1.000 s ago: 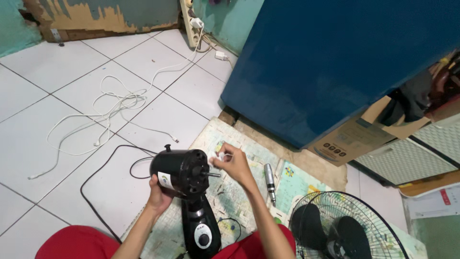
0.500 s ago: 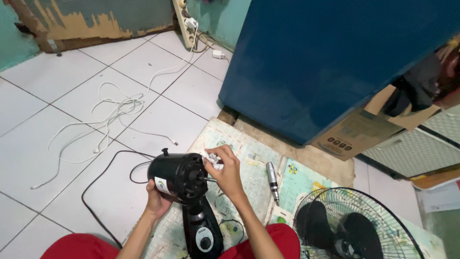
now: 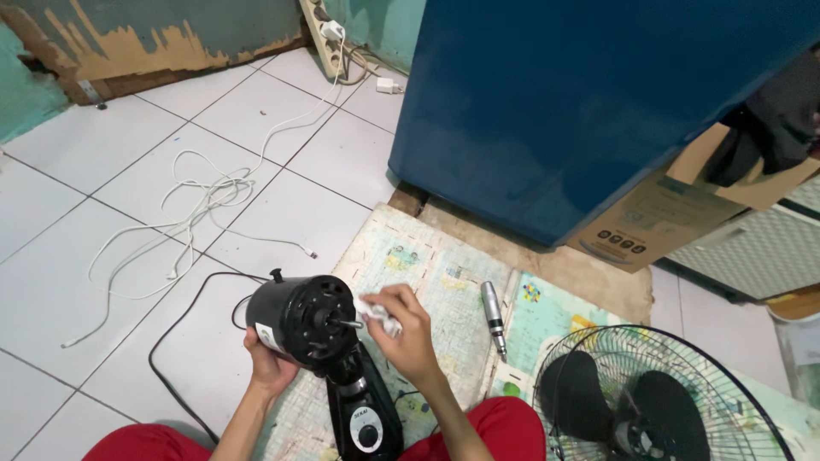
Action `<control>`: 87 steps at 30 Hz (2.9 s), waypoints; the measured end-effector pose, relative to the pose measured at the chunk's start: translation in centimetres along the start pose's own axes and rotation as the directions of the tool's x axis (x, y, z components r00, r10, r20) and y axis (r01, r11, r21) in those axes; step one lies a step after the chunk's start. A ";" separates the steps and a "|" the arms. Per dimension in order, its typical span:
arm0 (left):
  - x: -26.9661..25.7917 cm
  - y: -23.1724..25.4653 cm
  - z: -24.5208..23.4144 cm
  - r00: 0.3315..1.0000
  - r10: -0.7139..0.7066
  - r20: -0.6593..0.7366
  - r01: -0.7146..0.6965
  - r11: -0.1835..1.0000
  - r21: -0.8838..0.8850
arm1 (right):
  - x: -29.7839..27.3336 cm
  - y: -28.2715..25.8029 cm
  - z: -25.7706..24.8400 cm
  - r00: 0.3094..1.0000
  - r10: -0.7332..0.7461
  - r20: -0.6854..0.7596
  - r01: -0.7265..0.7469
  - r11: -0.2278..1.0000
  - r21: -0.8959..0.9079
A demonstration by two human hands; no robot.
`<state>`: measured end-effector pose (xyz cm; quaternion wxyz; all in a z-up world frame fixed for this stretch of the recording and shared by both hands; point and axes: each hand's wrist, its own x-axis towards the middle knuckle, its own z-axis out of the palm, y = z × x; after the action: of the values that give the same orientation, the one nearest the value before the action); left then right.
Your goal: The person assembles a black electric fan by attaching the fan blades to the motor shaft, securing them with a nut, and then attaching the front and rear wire cages. The person uses a cloth to wipe the motor housing and a screwdriver to tighten the blade nut.
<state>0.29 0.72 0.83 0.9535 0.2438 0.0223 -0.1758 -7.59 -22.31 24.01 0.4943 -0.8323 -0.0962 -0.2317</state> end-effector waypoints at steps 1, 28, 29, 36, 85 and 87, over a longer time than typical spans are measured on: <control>0.1 -0.2 0.2 1.000 0.012 0.012 -0.012 1.000 0.002 | 0.6 0.0 0.0 0.999 -0.022 0.033 0.022 1.000 -0.009; 0.4 -1.0 -0.5 0.998 0.044 0.047 -0.043 0.998 -0.035 | -4.0 -2.5 1.3 0.981 0.132 0.142 -0.135 0.991 0.017; 0.5 -1.0 -0.6 0.998 0.036 0.053 -0.034 0.999 -0.036 | -3.9 -2.7 1.1 0.974 0.157 0.163 -0.161 0.987 0.011; 0.8 -1.3 -1.9 0.996 -0.043 0.083 0.044 0.999 -0.018 | -3.5 -2.5 1.1 0.970 0.241 0.011 -0.239 0.967 -0.088; 0.8 -1.0 -1.8 0.992 -0.035 0.122 0.038 0.999 -0.020 | 7.4 -7.2 -1.6 0.968 0.037 0.250 0.071 0.908 -0.412; 0.7 -0.9 -1.1 0.992 -0.019 0.123 0.020 1.000 -0.009 | 9.0 -6.8 -1.5 0.938 0.096 0.332 0.039 0.926 -0.377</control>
<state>0.72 0.30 -0.66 0.9525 0.2275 -0.0332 -0.1996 -2.82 -20.93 34.19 0.3038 -0.9406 -0.1224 -0.0893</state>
